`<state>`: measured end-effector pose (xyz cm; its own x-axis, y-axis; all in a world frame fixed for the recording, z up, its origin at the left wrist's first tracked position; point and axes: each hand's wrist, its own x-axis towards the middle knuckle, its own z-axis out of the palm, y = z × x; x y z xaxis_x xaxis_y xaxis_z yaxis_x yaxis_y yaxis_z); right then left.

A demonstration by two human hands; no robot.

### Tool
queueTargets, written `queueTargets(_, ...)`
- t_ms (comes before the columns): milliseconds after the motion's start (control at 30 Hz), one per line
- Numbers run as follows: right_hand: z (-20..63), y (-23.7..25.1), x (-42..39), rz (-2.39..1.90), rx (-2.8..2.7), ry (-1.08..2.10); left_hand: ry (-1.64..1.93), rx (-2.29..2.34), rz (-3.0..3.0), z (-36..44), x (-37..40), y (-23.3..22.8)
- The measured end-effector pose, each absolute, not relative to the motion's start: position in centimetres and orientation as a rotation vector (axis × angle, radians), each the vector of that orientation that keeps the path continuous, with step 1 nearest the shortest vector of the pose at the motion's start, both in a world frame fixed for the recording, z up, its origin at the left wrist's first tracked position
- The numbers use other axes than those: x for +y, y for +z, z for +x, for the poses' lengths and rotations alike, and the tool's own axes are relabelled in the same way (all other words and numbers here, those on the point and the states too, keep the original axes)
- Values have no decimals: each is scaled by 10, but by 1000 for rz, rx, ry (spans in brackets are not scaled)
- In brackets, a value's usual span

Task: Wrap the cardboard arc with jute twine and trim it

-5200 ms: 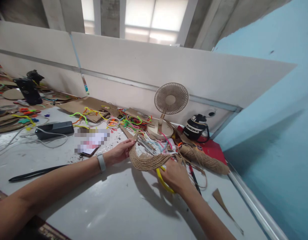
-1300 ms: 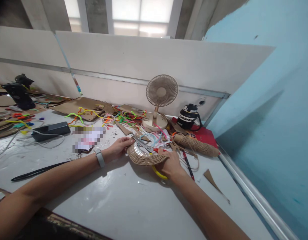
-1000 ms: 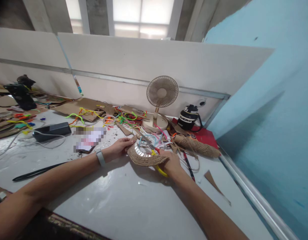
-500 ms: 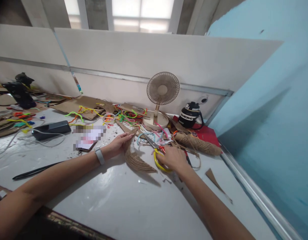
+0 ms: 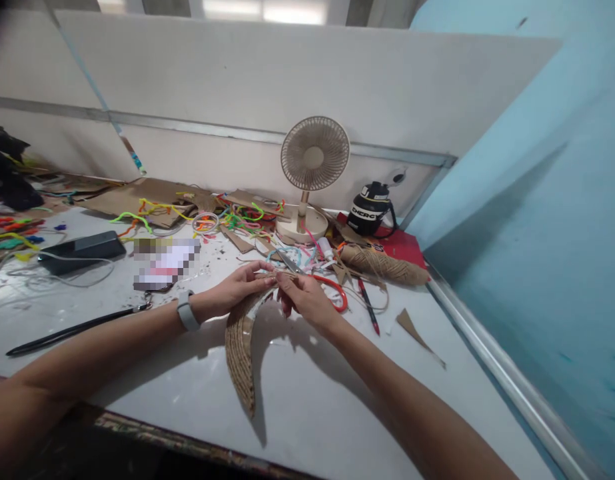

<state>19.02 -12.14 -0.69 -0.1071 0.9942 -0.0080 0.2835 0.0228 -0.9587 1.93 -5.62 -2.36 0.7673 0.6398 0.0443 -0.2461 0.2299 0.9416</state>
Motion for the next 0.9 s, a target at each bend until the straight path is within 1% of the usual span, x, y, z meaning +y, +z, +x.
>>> queueTargets(200,191,-23,-119,-1284,-1440,1151,621,359,1200,20,-58,-27)
queueTargets(367,188,-22,-118,-1301,-1234,1201,616,364,1162,21,-53,-26)
queueTargets(600,197,-14,-110,-1249,-842,1033,468,481,962,18,-30,-36)
queueTargets(733,202,-16,-108,-1232,-850,982,561,451,967,14,-26,-39)
queueTargets(900,213,-11,-109,-1281,-896,1056,686,529,1024,10,-25,-34)
